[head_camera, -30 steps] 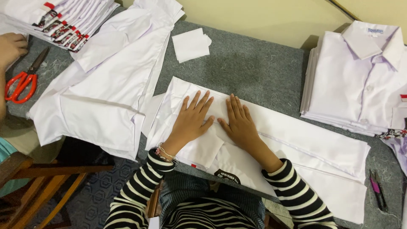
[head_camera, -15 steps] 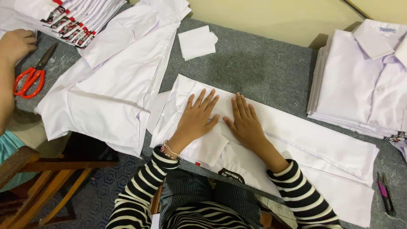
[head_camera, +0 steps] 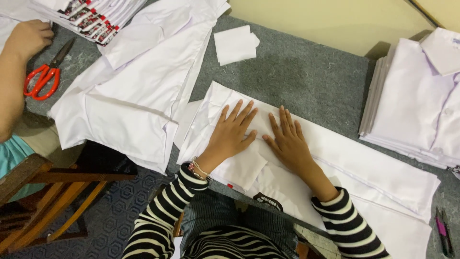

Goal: Folding white shirts on a work table using hands and a small tool to assist with tucking.

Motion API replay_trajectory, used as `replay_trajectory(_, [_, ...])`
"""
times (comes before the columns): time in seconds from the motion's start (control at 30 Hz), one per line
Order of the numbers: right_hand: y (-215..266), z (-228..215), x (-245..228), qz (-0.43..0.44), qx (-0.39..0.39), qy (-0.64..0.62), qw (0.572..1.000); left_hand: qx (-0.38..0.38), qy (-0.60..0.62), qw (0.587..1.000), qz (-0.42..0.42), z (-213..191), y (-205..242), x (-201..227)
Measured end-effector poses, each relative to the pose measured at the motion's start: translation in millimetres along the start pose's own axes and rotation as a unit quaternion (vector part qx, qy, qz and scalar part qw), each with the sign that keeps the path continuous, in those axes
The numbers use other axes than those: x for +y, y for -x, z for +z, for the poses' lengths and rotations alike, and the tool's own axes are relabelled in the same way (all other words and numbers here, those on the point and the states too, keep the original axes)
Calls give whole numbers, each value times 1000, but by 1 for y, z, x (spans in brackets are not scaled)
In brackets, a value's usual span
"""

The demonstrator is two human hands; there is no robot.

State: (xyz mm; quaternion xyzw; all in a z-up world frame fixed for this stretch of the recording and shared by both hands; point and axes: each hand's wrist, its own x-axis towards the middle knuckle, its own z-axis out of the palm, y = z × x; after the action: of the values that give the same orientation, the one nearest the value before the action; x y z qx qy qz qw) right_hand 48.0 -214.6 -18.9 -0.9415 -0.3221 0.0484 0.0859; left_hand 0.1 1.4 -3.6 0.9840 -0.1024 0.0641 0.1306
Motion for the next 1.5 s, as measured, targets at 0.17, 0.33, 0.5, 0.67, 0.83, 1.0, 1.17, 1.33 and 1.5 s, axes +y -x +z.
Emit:
replay_trajectory(0.17, [9, -2, 11, 30, -29, 1, 999, 0, 15, 1000, -4, -2, 0, -2])
replay_trajectory(0.33, [31, -4, 30, 31, -27, 40, 998, -3, 22, 1000, 2, 5, -1, -4])
replay_trajectory(0.5, [52, -8, 48, 87, -53, 107, 989, 26, 11, 999, 17, 15, 0, -8])
replay_trajectory(0.67, [63, -6, 54, 131, -66, 270, 952, 61, -14, 998, 23, 24, 2, -9])
replay_trajectory(0.83, [-5, -54, -21, -169, 18, 152, 974, 33, -51, 998, 21, 25, -2, -6])
replay_trajectory(1.0, [-78, -44, -87, -402, 65, -37, 913, -35, -93, 995, 27, 27, 26, 0])
replay_trajectory(1.17, [-122, -41, -109, -406, 91, -136, 899, -16, 27, 998, 52, -55, 74, 8])
replay_trajectory(1.33, [-126, -7, -109, -402, 116, -41, 907, -47, 77, 996, 1, -109, 111, -23])
replay_trajectory(1.5, [-129, 11, -107, -400, 98, 41, 910, -1, 84, 992, -95, -79, 138, -55])
